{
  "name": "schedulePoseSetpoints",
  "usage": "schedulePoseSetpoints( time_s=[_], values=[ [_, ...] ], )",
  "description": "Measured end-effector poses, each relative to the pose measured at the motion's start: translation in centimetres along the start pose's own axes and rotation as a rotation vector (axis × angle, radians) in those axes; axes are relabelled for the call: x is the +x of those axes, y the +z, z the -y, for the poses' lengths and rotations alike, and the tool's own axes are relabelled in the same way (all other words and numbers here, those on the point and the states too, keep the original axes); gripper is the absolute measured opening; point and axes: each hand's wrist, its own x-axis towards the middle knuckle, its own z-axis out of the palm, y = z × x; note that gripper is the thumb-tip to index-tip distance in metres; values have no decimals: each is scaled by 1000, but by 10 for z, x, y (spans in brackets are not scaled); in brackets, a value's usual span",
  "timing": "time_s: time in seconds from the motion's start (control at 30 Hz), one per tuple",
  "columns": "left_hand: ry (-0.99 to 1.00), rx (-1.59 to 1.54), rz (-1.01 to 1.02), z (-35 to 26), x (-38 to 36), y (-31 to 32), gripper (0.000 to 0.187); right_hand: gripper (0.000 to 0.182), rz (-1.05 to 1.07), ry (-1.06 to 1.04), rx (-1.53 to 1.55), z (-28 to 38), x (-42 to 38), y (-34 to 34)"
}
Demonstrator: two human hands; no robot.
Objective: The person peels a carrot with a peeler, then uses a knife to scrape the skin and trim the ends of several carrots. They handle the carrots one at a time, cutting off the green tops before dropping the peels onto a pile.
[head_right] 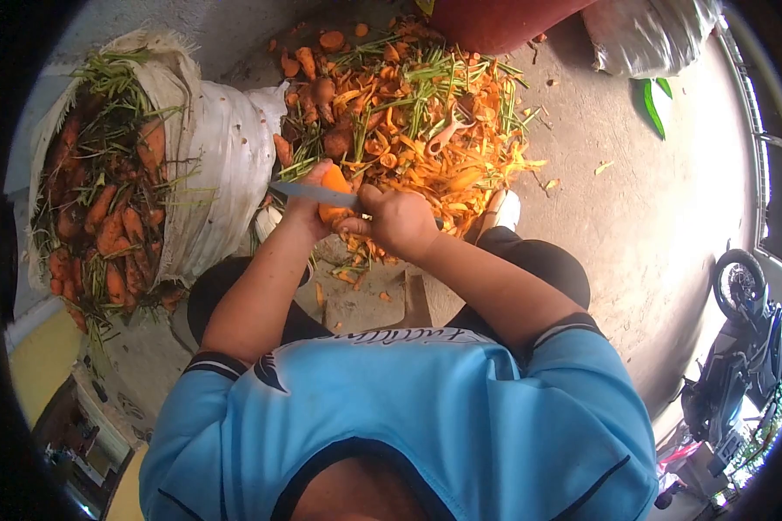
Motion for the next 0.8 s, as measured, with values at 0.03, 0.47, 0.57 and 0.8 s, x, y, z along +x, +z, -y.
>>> schedulePoseSetpoints(
  time_s=[0.03,0.47,0.57,0.8],
  values=[
    [-3,1,-16,0,-2,2,29,48,-20,-3,5,1,-2,4],
    [132,468,165,-7,-10,0,55,60,260,484,754,-15,23,-38],
    [394,761,405,-8,-26,8,58,65,446,642,1006,-35,22,-48],
    [809,1247,253,-3,-37,20,51,68,184,311,586,-24,18,-38]
  ],
)
